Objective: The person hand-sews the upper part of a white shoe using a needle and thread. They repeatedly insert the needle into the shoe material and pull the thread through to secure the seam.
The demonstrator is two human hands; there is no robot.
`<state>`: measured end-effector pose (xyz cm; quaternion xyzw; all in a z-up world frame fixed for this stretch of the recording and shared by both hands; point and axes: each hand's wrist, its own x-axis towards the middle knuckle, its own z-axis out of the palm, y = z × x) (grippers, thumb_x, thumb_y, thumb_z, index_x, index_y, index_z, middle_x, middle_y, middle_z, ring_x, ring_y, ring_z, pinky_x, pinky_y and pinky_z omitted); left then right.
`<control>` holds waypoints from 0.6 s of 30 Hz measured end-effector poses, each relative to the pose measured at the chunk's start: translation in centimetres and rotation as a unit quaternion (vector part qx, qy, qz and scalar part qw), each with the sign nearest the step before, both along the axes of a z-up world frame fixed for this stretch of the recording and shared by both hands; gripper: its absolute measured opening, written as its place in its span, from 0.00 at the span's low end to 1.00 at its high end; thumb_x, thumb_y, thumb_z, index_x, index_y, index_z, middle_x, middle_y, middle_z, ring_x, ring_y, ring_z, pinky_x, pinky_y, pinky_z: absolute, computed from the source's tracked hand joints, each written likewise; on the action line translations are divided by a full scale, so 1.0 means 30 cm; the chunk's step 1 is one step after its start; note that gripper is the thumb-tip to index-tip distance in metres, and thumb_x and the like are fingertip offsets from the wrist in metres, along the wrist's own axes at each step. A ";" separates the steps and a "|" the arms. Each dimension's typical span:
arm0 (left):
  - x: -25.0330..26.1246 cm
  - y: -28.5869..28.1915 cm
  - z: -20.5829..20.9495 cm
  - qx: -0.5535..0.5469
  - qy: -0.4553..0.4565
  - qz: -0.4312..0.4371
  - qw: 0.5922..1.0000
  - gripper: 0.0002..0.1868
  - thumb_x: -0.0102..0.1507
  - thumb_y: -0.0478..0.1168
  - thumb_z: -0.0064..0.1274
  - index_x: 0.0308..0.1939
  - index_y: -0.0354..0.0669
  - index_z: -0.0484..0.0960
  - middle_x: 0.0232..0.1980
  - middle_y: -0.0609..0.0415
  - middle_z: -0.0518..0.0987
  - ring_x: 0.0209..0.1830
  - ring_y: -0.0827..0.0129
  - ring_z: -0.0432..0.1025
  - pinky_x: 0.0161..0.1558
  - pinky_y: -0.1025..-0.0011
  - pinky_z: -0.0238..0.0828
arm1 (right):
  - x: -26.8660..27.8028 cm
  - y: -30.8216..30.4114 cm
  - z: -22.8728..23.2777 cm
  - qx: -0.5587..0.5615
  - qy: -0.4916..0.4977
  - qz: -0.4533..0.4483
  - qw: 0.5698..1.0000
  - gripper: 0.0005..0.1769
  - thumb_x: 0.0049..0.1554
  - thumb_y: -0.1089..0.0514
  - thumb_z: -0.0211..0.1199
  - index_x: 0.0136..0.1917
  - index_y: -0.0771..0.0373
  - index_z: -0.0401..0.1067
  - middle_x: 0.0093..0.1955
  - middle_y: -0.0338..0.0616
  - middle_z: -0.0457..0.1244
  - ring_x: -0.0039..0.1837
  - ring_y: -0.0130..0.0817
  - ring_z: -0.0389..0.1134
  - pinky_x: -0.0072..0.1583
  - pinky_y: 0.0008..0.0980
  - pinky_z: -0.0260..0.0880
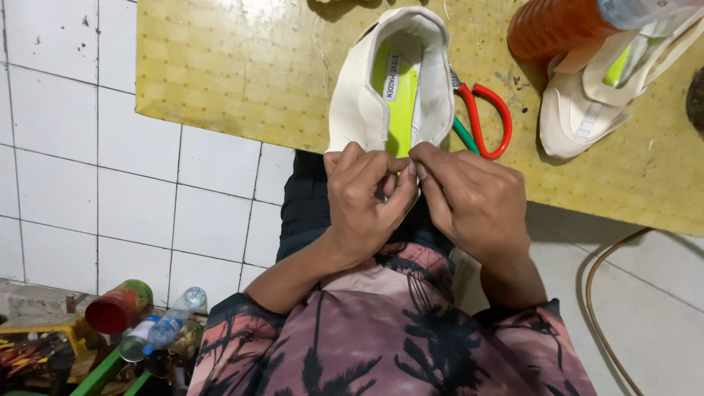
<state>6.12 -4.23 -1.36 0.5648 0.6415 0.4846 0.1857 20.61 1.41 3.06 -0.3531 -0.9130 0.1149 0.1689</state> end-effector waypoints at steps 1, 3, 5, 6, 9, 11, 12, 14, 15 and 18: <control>0.001 0.001 -0.001 -0.003 -0.002 0.000 1.000 0.08 0.64 0.34 0.56 0.30 0.47 0.76 0.20 0.66 0.64 0.27 0.67 0.61 0.43 0.63 0.49 | -0.004 0.000 -0.001 0.002 0.014 0.002 1.000 0.04 0.67 0.65 0.61 0.54 0.61 0.75 0.37 0.41 0.65 0.40 0.39 0.67 0.41 0.35 0.62; 0.001 0.000 -0.007 -0.002 -0.002 0.002 1.000 0.08 0.63 0.34 0.56 0.29 0.47 0.76 0.20 0.66 0.64 0.27 0.68 0.61 0.43 0.63 0.49 | -0.008 0.000 -0.001 0.008 0.015 0.002 1.000 0.04 0.67 0.65 0.61 0.54 0.61 0.75 0.37 0.40 0.66 0.40 0.38 0.68 0.41 0.35 0.62; -0.001 -0.001 -0.017 -0.003 -0.003 0.004 1.000 0.08 0.63 0.34 0.56 0.29 0.47 0.76 0.20 0.67 0.63 0.28 0.69 0.61 0.43 0.64 0.49 | -0.006 0.005 -0.019 0.012 0.015 0.002 1.000 0.03 0.67 0.65 0.61 0.53 0.60 0.75 0.38 0.40 0.66 0.40 0.37 0.68 0.41 0.34 0.62; -0.004 -0.002 -0.024 0.011 -0.041 0.000 0.999 0.05 0.62 0.35 0.58 0.31 0.45 0.79 0.19 0.63 0.66 0.27 0.64 0.64 0.42 0.64 0.53 | -0.001 0.010 -0.037 0.012 0.046 0.003 0.999 0.05 0.65 0.64 0.63 0.54 0.60 0.77 0.37 0.41 0.68 0.42 0.39 0.71 0.43 0.35 0.68; -0.004 -0.001 -0.032 0.026 -0.078 -0.005 0.997 0.03 0.61 0.35 0.60 0.33 0.42 0.83 0.18 0.59 0.69 0.26 0.60 0.68 0.41 0.65 0.56 | 0.002 0.016 -0.050 0.009 0.080 0.004 0.997 0.06 0.63 0.63 0.64 0.53 0.60 0.79 0.35 0.42 0.69 0.43 0.40 0.74 0.45 0.35 0.75; -0.010 -0.001 -0.026 0.026 -0.076 -0.007 0.997 0.03 0.61 0.35 0.60 0.33 0.42 0.83 0.18 0.58 0.69 0.26 0.59 0.68 0.41 0.65 0.56 | 0.009 0.016 -0.045 0.004 0.085 0.005 0.996 0.06 0.63 0.63 0.64 0.53 0.60 0.79 0.36 0.42 0.70 0.43 0.41 0.74 0.46 0.35 0.75; -0.015 0.000 -0.020 0.026 -0.068 -0.019 0.997 0.02 0.61 0.36 0.61 0.34 0.43 0.84 0.18 0.59 0.70 0.26 0.60 0.69 0.41 0.65 0.57 | 0.017 0.016 -0.041 -0.016 0.092 0.006 0.996 0.07 0.62 0.63 0.64 0.54 0.61 0.79 0.36 0.44 0.70 0.43 0.44 0.74 0.45 0.38 0.75; -0.029 -0.001 -0.018 0.025 -0.063 -0.032 0.997 0.01 0.61 0.36 0.61 0.34 0.44 0.85 0.19 0.60 0.71 0.26 0.61 0.69 0.41 0.66 0.57 | 0.032 0.009 -0.036 -0.037 0.098 0.007 0.995 0.08 0.62 0.63 0.65 0.55 0.62 0.79 0.36 0.47 0.70 0.43 0.47 0.74 0.45 0.42 0.75; -0.038 -0.001 -0.022 0.024 -0.054 -0.046 0.997 0.03 0.63 0.38 0.58 0.38 0.44 0.85 0.20 0.60 0.71 0.27 0.62 0.69 0.40 0.66 0.59 | 0.039 0.002 -0.037 -0.072 0.124 -0.020 0.989 0.10 0.62 0.64 0.66 0.57 0.63 0.75 0.38 0.44 0.71 0.42 0.46 0.74 0.47 0.41 0.75; -0.079 0.009 0.000 0.017 0.003 -0.082 0.996 0.08 0.67 0.40 0.55 0.50 0.46 0.84 0.26 0.58 0.70 0.30 0.61 0.67 0.41 0.65 0.62 | 0.066 -0.010 -0.054 -0.092 0.132 -0.052 0.986 0.10 0.62 0.63 0.68 0.56 0.63 0.74 0.38 0.42 0.71 0.43 0.46 0.75 0.47 0.41 0.74</control>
